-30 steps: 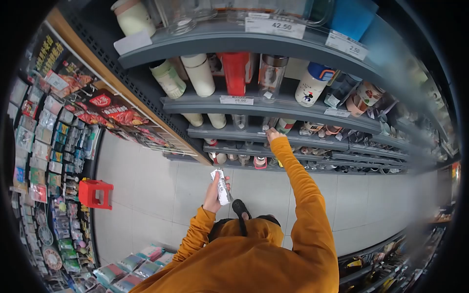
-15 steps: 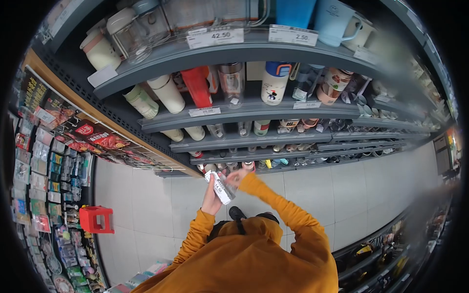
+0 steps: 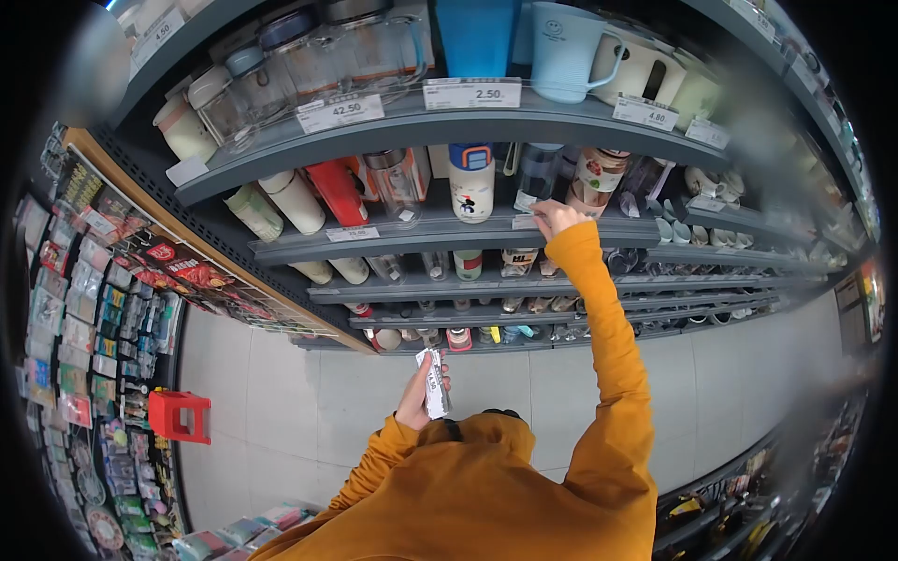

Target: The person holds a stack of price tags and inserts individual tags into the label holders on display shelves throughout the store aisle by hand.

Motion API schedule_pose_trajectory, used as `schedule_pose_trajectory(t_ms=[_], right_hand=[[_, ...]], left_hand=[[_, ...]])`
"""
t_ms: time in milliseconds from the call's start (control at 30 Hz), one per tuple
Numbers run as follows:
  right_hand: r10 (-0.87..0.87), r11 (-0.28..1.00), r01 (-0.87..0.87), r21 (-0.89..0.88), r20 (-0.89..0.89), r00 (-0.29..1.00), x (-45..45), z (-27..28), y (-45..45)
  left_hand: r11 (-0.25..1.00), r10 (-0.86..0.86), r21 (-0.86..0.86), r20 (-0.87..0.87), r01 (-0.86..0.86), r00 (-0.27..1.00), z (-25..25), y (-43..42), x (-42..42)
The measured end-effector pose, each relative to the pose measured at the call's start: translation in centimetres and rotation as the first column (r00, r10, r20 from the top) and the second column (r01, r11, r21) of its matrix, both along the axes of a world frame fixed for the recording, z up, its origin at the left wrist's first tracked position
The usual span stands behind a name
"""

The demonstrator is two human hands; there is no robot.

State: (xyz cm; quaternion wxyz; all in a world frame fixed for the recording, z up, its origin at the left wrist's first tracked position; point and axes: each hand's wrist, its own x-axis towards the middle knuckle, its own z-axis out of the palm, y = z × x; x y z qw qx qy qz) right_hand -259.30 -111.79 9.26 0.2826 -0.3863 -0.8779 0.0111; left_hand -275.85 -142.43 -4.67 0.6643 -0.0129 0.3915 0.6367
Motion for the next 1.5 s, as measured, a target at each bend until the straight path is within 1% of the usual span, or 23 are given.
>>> schedule_pose_trajectory(t_ms=[67,167,200,300,333,367,400,433,467,500,533,633,733,800,833,867,967,1033,1133,1267,1367,1433,1500], right_hand=[[0.074,0.997,-0.075,0.024,0.043,0.996,1.0,-0.5,2.1],[0.15,0.978,-0.155,-0.139,-0.043,0.988,1.4,2.3,2.0],[0.18,0.977,-0.193,-0.089,-0.141,0.973,1.5,2.8,1.8],[0.158,0.839,-0.396,-0.373,-0.53,0.833,2.7,2.0,-0.1],[0.153,0.66,-0.575,-0.484,-0.663,0.733,3.4,0.5,-1.6],[0.188,0.579,-0.635,-0.512,-0.673,0.715,4.0,-2.0,-3.1],[0.155,0.392,-0.66,-0.641,-0.661,0.734,4.9,-4.2,-5.2],[0.253,0.414,-0.598,-0.686,-0.545,0.8,5.6,-7.2,-7.1],[0.069,0.159,-0.593,-0.789,-0.59,0.804,6.1,-8.7,-9.5],[-0.013,0.079,-0.505,-0.859,-0.508,0.861,6.8,-10.6,-11.2],[-0.056,0.056,-0.507,-0.86,-0.51,0.859,7.3,-11.8,-13.0],[-0.01,0.233,-0.518,-0.823,-0.534,0.845,8.0,-14.1,-15.2],[-0.005,-0.022,-0.47,-0.883,-0.47,0.883,8.3,-13.2,-12.0],[0.087,0.282,-0.237,-0.93,-0.221,0.971,7.5,-13.6,-7.9],[0.132,0.671,-0.327,-0.665,-0.327,0.936,6.6,-17.2,-5.6],[0.131,0.829,-0.289,-0.478,-0.338,0.932,5.7,-20.8,-3.0],[0.139,0.938,-0.169,-0.302,-0.119,0.983,4.1,-23.8,1.5],[0.113,0.908,-0.071,-0.413,0.078,0.991,3.6,-24.3,2.8],[0.188,0.913,-0.133,-0.385,0.109,0.976,3.2,-27.0,5.2],[0.254,0.938,-0.285,-0.199,-0.167,0.953,4.4,-24.0,4.2],[0.071,0.659,-0.499,-0.563,-0.614,0.786,5.8,-19.9,-1.4],[-0.078,0.19,-0.571,-0.799,-0.592,0.802,7.7,-16.7,-6.8],[-0.101,-0.016,-0.532,-0.847,-0.528,0.843,9.2,-15.9,-11.5]], left_hand=[[0.999,0.032,-0.033,-0.016,-0.032,0.999,0.5,1.1,2.1],[0.997,0.066,-0.021,-0.058,-0.068,0.996,0.6,2.8,5.0],[0.997,0.075,-0.012,-0.072,-0.076,0.995,0.3,3.2,6.0],[0.983,0.18,-0.019,-0.144,-0.185,0.973,-1.1,4.3,8.7],[0.966,0.247,-0.031,-0.176,-0.256,0.953,-0.6,4.8,9.8],[0.961,0.269,-0.02,-0.174,-0.277,0.947,-0.8,5.2,10.6],[0.955,0.29,-0.01,-0.172,-0.296,0.941,-1.3,5.4,11.3],[0.949,0.312,0.003,-0.171,-0.316,0.935,-1.7,5.6,11.9],[0.931,0.356,-0.03,-0.156,-0.364,0.921,-1.9,5.8,12.6],[0.914,0.394,-0.035,-0.165,-0.405,0.904,-2.0,6.1,13.2],[0.897,0.429,-0.038,-0.175,-0.441,0.886,-2.0,6.4,13.7],[0.912,0.382,-0.041,-0.281,-0.408,0.881,-2.4,6.3,14.6],[0.956,0.223,-0.099,-0.362,-0.275,0.905,-2.5,5.8,14.9],[0.964,0.214,-0.093,-0.286,-0.25,0.934,-2.3,5.7,14.6],[0.97,0.19,-0.097,-0.262,-0.222,0.946,-2.1,5.7,14.6],[0.975,0.169,-0.101,-0.238,-0.198,0.956,-1.7,5.6,14.7],[0.982,0.139,-0.1,-0.196,-0.161,0.971,0.0,5.1,15.3],[0.986,0.114,-0.095,-0.194,-0.134,0.974,0.1,4.5,15.3],[0.991,0.102,-0.061,-0.18,-0.115,0.978,-2.0,4.1,15.3],[0.973,0.21,-0.058,-0.169,-0.223,0.963,-4.2,4.0,15.6],[0.94,0.301,-0.073,-0.284,-0.334,0.91,-5.3,5.1,14.8],[0.912,0.336,-0.106,-0.36,-0.396,0.87,-5.1,5.5,14.9],[0.882,0.352,-0.148,-0.426,-0.448,0.834,-3.5,6.4,15.0]])
